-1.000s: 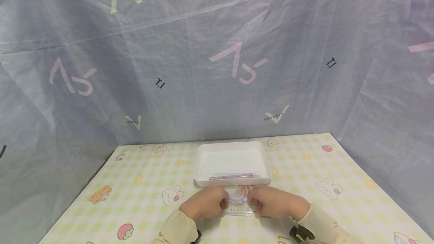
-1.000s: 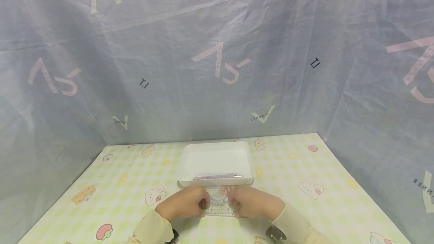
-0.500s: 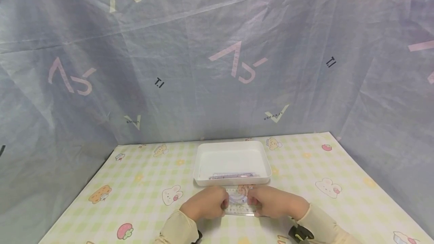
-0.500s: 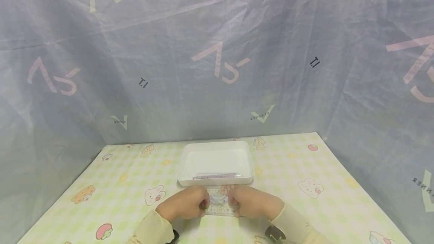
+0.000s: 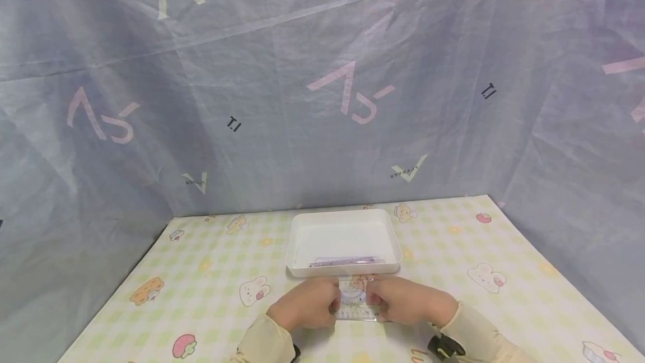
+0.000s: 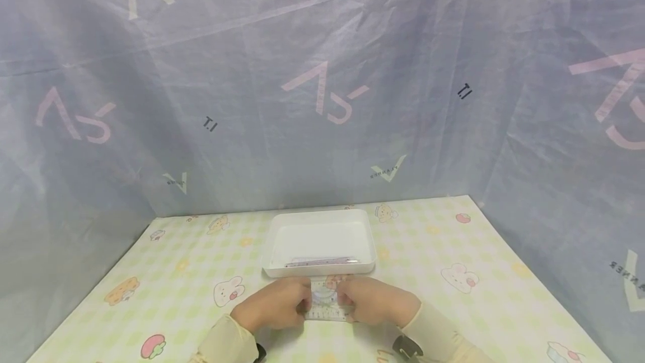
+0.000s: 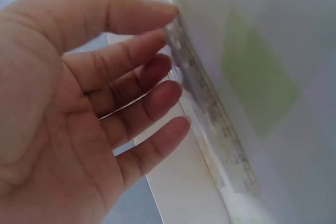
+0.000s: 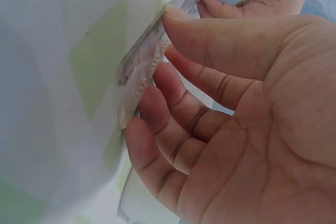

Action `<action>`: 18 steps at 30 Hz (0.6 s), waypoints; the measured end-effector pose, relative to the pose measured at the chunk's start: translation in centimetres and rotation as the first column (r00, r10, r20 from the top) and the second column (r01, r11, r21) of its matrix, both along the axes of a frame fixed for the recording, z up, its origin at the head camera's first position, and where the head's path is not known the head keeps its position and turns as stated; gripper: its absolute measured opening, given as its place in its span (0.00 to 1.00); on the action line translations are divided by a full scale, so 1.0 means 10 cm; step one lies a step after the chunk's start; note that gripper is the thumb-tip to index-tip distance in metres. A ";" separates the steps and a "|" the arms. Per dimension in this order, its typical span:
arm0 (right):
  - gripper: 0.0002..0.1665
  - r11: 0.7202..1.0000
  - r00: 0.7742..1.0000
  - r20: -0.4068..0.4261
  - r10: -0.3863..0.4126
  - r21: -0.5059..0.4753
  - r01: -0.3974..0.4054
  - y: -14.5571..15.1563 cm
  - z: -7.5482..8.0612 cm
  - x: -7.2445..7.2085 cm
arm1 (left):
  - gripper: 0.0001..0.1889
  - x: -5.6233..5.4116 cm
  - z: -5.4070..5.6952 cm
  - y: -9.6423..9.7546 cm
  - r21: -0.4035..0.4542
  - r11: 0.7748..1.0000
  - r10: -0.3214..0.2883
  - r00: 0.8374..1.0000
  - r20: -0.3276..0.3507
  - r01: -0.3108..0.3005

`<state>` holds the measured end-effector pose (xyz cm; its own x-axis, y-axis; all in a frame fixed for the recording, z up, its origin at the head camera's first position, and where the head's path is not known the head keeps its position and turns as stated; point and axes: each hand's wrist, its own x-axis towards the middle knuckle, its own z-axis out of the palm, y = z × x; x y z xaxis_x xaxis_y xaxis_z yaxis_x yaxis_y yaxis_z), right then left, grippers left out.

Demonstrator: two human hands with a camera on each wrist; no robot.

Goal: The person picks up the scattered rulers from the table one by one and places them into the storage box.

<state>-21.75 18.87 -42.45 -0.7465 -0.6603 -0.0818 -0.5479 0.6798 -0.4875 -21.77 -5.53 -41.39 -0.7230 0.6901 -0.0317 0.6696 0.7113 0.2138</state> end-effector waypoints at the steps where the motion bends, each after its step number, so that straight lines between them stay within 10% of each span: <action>1: 0.17 1.000 1.000 0.003 -0.001 0.001 0.001 0.00 0.00 0.00 | 0.08 0.00 0.00 0.00 0.003 1.000 -0.008 1.000 -0.005 0.008; 18: 0.13 1.000 0.999 -0.043 0.027 0.006 -0.027 -0.04 0.00 0.01 | 0.08 -0.02 -0.05 0.06 0.082 0.994 -0.070 0.997 -0.014 0.071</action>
